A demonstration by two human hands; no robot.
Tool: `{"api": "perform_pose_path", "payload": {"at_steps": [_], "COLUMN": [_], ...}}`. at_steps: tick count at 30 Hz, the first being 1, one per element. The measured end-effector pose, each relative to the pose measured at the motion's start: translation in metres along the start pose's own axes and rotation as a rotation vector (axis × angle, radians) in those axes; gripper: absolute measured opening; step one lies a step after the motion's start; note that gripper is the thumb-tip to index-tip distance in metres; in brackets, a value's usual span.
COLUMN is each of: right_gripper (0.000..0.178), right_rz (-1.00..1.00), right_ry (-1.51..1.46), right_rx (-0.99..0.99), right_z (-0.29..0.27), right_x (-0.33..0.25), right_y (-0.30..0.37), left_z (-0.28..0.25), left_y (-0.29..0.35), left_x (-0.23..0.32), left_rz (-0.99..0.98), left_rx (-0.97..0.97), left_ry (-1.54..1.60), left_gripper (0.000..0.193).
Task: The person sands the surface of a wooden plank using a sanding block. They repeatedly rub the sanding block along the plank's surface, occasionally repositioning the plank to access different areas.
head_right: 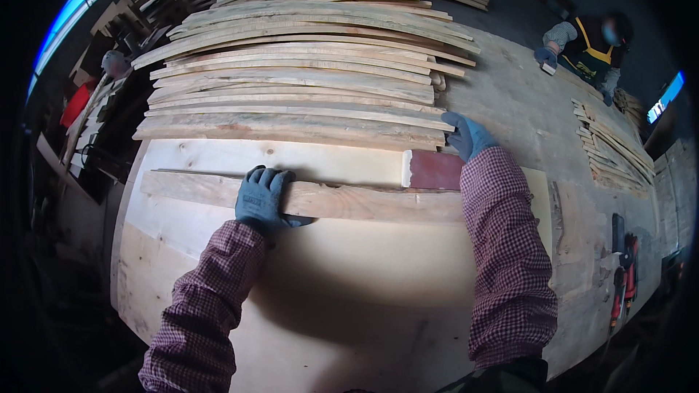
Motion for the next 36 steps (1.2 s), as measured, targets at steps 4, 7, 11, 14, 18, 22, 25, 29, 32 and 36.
{"api": "perform_pose_path", "payload": {"at_steps": [4, 7, 11, 14, 18, 22, 25, 29, 32, 36], "right_gripper": [0.045, 0.044, 0.044, 0.052, 0.067, 0.072, 0.072, 0.072, 0.072, 0.077], "right_rz": [-0.174, 0.007, -0.034, -0.036, 0.181, 0.143, 0.163, 0.028, -0.065, 0.125], "right_ry": [0.339, 0.284, 0.173, 0.616, 0.806, 0.805, 0.774, 0.645, 0.611, 0.88], "right_rx": [-0.17, 0.09, 0.213, 0.145, 0.129, 0.09, 0.077, -0.01, -0.017, 0.035], "right_z": [-0.077, -0.051, -0.024, -0.045, -0.025, -0.01, 0.004, 0.013, -0.001, 0.027], "right_x": [0.021, 0.019, 0.011, 0.006, -0.014, -0.019, -0.03, -0.026, -0.014, -0.037], "right_y": [-0.028, -0.057, -0.075, -0.101, -0.097, -0.068, -0.048, -0.01, 0.007, 0.034], "left_z": [-0.003, 0.001, 0.006, 0.0, 0.006, 0.006, 0.007, 0.011, 0.012, 0.002], "left_y": [-0.015, -0.012, -0.01, -0.012, -0.01, -0.007, -0.009, -0.007, -0.011, -0.007], "left_x": [0.014, 0.007, 0.005, 0.012, 0.006, 0.004, 0.003, -0.001, 0.001, 0.006], "left_rz": [0.092, 0.092, 0.11, 0.119, 0.172, 0.149, 0.133, 0.124, 0.135, 0.113], "left_rx": [0.074, 0.078, 0.156, 0.147, 0.243, 0.204, 0.206, 0.179, 0.18, 0.186], "left_ry": [0.058, 0.047, 0.037, 0.044, 0.055, 0.018, 0.021, 0.017, 0.032, 0.019], "left_gripper": [0.091, 0.091, 0.093, 0.086, 0.087, 0.091, 0.092, 0.093, 0.092, 0.089]}}
Point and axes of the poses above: each hand's wrist, its own y-axis away from the middle knuckle, its own z-axis out of the palm, x = y × z, the point moved 1 cm from there along -y, towards the middle knuckle, and after that the axes turned 15 degrees about -x, right-handed, at the moved point
